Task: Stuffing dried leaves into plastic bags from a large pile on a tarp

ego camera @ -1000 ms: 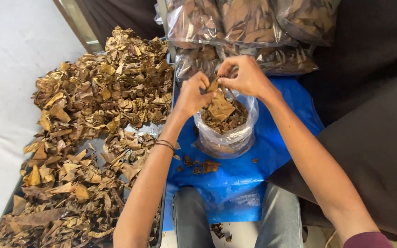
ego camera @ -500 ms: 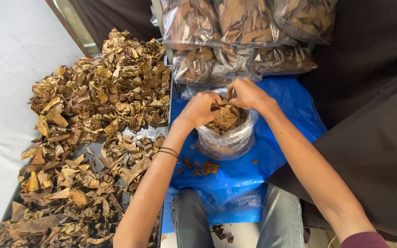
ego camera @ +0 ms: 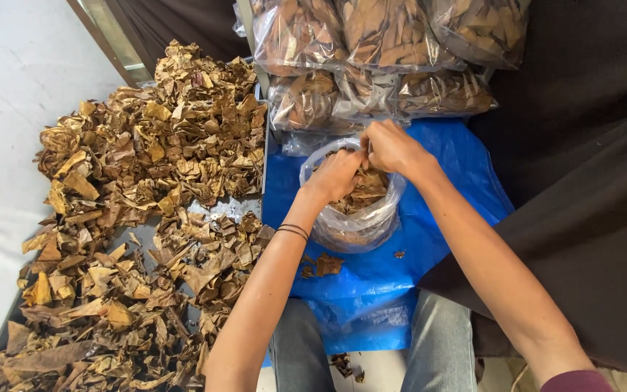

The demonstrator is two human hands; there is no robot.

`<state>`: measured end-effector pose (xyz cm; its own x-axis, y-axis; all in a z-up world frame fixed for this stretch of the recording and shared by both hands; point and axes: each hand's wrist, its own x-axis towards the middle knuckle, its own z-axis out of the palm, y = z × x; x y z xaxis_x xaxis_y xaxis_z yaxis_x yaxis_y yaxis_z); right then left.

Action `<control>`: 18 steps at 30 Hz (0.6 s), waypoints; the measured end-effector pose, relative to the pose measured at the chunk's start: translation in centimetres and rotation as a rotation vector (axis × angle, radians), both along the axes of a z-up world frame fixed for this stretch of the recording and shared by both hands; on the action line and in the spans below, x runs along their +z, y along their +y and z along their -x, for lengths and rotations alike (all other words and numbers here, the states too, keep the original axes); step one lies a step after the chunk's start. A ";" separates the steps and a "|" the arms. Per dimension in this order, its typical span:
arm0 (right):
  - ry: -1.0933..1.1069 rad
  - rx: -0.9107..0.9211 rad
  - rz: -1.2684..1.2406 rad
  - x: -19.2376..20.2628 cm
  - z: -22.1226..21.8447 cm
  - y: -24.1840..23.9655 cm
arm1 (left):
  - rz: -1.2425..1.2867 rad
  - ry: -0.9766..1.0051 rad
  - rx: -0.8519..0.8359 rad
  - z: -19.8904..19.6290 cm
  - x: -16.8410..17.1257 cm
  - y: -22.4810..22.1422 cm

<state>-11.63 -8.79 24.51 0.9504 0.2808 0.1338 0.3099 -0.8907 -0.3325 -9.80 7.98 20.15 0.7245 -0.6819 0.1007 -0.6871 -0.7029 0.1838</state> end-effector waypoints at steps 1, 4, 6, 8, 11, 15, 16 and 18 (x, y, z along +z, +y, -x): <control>-0.006 -0.022 0.009 -0.4 -0.3 0.1 | 0.082 0.085 -0.003 0.7 0.7 0.2; -0.027 -0.026 0.018 -0.3 -0.1 0.4 | 0.174 0.181 0.041 0.4 1.1 0.0; -0.036 -0.003 0.014 -1.1 -0.3 0.3 | 0.178 0.195 0.094 1.0 1.9 0.4; -0.103 0.035 0.056 -2.8 -1.7 -0.2 | 0.306 0.159 0.035 2.6 4.0 1.5; -0.124 0.012 0.080 -6.5 -4.9 -1.1 | 0.321 0.146 -0.016 3.7 5.8 2.2; -0.123 -0.001 0.105 -5.0 -3.7 -0.4 | 0.083 0.031 0.075 -0.1 1.5 1.7; -0.122 -0.007 0.081 -3.6 -2.9 -0.1 | 0.055 0.080 0.060 0.7 1.9 1.9; -0.122 -0.019 0.061 -1.6 -1.5 0.3 | 0.030 0.130 0.039 1.4 2.4 1.8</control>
<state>-10.13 -8.51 22.94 0.9332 0.2745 0.2319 0.3281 -0.9142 -0.2380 -11.17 9.79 22.51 0.7585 -0.6512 0.0243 -0.6286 -0.7213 0.2909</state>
